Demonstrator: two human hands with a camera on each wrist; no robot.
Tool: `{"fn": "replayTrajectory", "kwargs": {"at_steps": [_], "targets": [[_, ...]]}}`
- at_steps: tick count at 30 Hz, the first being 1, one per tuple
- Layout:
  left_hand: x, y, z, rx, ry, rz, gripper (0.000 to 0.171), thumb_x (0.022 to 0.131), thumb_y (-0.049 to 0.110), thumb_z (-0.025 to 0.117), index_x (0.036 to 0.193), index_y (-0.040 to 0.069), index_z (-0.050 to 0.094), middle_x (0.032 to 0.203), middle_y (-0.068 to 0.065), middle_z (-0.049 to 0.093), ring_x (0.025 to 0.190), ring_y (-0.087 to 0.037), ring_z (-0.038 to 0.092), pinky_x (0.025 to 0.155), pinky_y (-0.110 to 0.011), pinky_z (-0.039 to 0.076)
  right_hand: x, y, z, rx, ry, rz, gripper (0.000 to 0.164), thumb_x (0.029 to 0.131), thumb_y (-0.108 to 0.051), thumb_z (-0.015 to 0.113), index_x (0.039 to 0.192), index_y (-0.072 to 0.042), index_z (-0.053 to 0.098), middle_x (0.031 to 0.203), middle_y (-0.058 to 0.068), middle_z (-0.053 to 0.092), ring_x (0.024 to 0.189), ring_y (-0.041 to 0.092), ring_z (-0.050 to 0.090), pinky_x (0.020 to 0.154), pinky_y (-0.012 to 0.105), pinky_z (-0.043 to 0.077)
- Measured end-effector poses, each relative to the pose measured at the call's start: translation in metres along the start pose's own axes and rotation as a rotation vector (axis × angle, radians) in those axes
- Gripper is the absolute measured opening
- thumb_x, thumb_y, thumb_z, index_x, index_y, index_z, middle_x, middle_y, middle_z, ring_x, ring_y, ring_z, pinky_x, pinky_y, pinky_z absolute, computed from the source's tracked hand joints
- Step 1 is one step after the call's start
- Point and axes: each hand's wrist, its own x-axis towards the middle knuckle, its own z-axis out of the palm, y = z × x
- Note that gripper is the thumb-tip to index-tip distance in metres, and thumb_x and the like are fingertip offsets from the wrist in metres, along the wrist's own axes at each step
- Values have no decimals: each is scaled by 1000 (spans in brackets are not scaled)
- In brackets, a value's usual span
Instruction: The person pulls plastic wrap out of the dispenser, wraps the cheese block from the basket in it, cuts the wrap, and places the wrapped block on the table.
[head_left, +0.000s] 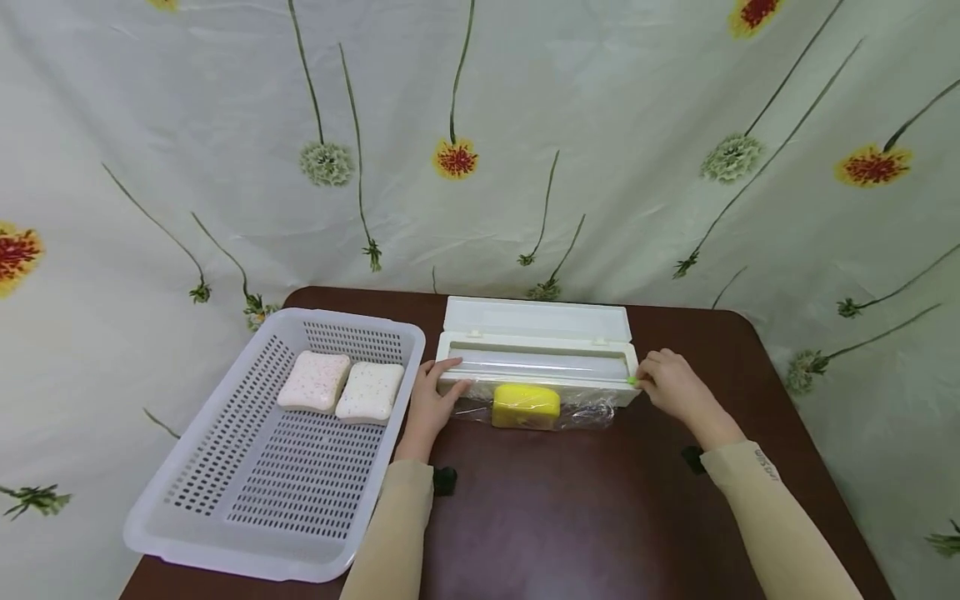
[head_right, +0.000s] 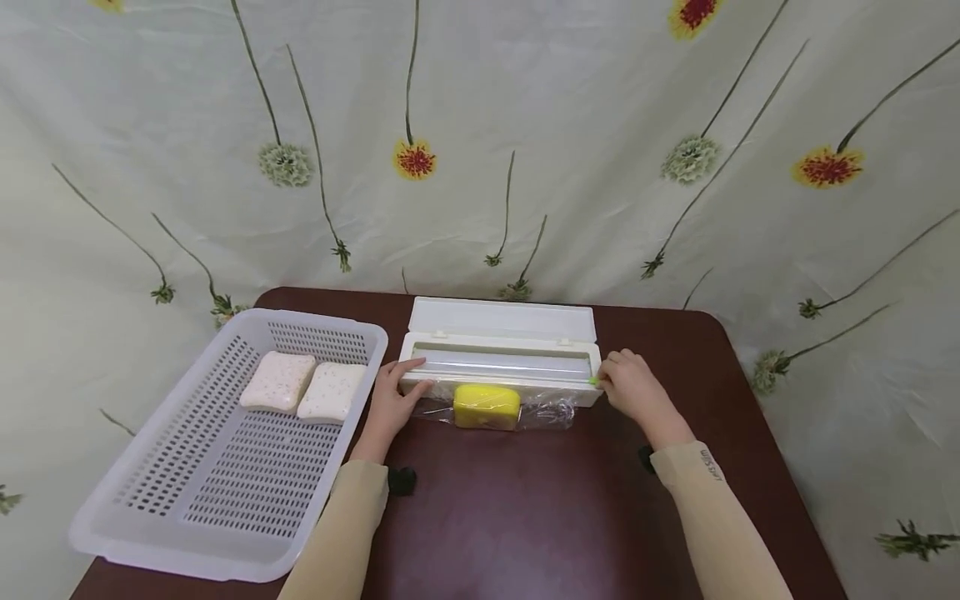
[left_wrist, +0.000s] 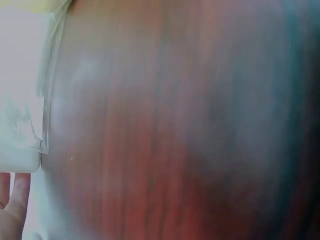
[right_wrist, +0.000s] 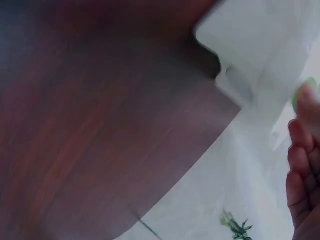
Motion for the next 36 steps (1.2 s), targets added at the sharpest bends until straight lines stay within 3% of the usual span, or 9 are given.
{"fn": "replayTrajectory", "kwargs": {"at_steps": [7,12,15,18,20,25,28,32,36], "targets": [[-4,0,-1,10,-18,30,46,91,29,71,134,17,59,150,-29,30,141,-49,29,111,-65,31,-9,2,1,43,-21,107,4,82,-1,75,86,0,73,81,9,62,79,28,54,73,47,44],[-12,3,4,-6,-9,10,49,92,28,70,138,17,56,150,-30,29,140,-50,30,109,-66,33,-19,-8,5,85,-25,294,15,86,-4,72,99,2,71,87,13,62,83,31,54,73,47,42],[-18,5,7,-4,9,-8,53,93,32,69,142,20,53,150,-28,29,140,-49,31,108,-66,34,-28,-25,8,160,64,440,27,89,-4,65,114,6,64,98,20,59,92,36,53,77,51,41],[-21,8,10,6,82,-18,59,92,33,70,146,22,49,150,-26,32,139,-48,32,106,-66,35,-33,-46,12,294,183,586,33,90,-7,58,118,9,57,103,23,54,94,38,51,79,50,43],[-22,12,13,9,160,-28,66,90,32,73,149,20,45,150,-25,34,139,-47,33,107,-65,35,-35,-58,17,410,201,666,38,92,-15,60,119,11,53,105,24,53,97,37,53,81,50,46],[-29,24,22,-26,359,-97,90,84,33,79,152,2,28,150,-29,30,133,-44,36,107,-58,38,-37,-80,34,653,31,792,77,90,-39,69,138,11,35,130,29,45,122,43,50,98,55,46],[-33,31,26,-74,435,-148,91,83,34,80,146,-5,28,143,-31,30,126,-43,39,104,-54,41,-33,-85,44,733,45,825,82,89,-36,71,142,10,29,140,31,41,131,46,44,105,57,42],[-38,35,29,-138,462,-205,73,84,32,79,131,-6,37,125,-26,39,113,-38,42,97,-49,42,-27,-89,55,795,166,883,72,88,-26,75,136,9,35,133,32,50,123,43,51,98,54,47],[-40,34,30,-136,421,-200,53,86,29,77,113,-3,44,111,-22,49,106,-36,44,89,-49,42,-25,-88,59,780,239,932,60,87,-23,76,128,7,44,114,28,66,92,26,64,77,35,51]]}}
